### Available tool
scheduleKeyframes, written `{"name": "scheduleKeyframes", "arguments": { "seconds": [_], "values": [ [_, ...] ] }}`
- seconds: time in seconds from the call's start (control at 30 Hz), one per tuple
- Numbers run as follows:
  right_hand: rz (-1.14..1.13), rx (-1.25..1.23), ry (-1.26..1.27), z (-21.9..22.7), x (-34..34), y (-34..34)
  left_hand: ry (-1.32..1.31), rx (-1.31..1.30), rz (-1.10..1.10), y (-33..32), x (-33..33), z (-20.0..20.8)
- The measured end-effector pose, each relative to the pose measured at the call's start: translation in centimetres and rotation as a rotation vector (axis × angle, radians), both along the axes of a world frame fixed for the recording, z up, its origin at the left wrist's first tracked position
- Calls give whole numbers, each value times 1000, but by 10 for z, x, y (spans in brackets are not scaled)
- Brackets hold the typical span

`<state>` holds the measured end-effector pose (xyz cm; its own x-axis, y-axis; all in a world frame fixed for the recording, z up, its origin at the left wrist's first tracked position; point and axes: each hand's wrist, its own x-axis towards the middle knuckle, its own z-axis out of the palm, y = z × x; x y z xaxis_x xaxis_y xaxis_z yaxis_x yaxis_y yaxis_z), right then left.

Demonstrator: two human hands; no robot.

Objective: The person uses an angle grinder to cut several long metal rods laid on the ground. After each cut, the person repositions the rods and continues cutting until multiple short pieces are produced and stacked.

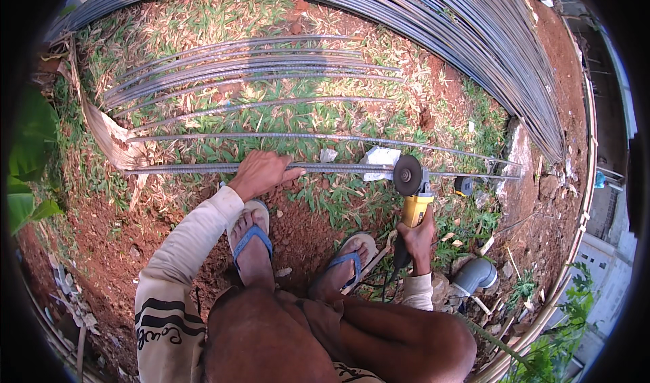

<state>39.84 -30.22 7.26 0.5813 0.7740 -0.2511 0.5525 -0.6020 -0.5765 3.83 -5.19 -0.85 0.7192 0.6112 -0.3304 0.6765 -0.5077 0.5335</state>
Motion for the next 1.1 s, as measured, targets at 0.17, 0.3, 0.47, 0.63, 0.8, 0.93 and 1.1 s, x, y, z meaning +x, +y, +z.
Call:
{"name": "scheduleKeyframes", "arguments": {
  "seconds": [0.17,0.3,0.47,0.63,0.8,0.93,1.1],
  "values": [
    [-34,-11,49,2,-2,2,-4,5,0,-1,-1,-3],
    [-59,-47,74,2,-2,4,-14,2,3,-2,-1,-5],
    [-17,-63,-1,2,0,4,-6,-31,11,-1,0,-2],
    [9,-41,-65,0,-2,-1,11,-37,9,0,2,0],
    [28,-44,-109,-1,-5,-1,45,-25,9,0,2,0],
    [16,-43,-68,-1,-5,0,29,-12,13,-1,2,-1],
    [6,-53,-71,-1,-5,0,33,-9,16,-2,2,-3]
  ]
}}
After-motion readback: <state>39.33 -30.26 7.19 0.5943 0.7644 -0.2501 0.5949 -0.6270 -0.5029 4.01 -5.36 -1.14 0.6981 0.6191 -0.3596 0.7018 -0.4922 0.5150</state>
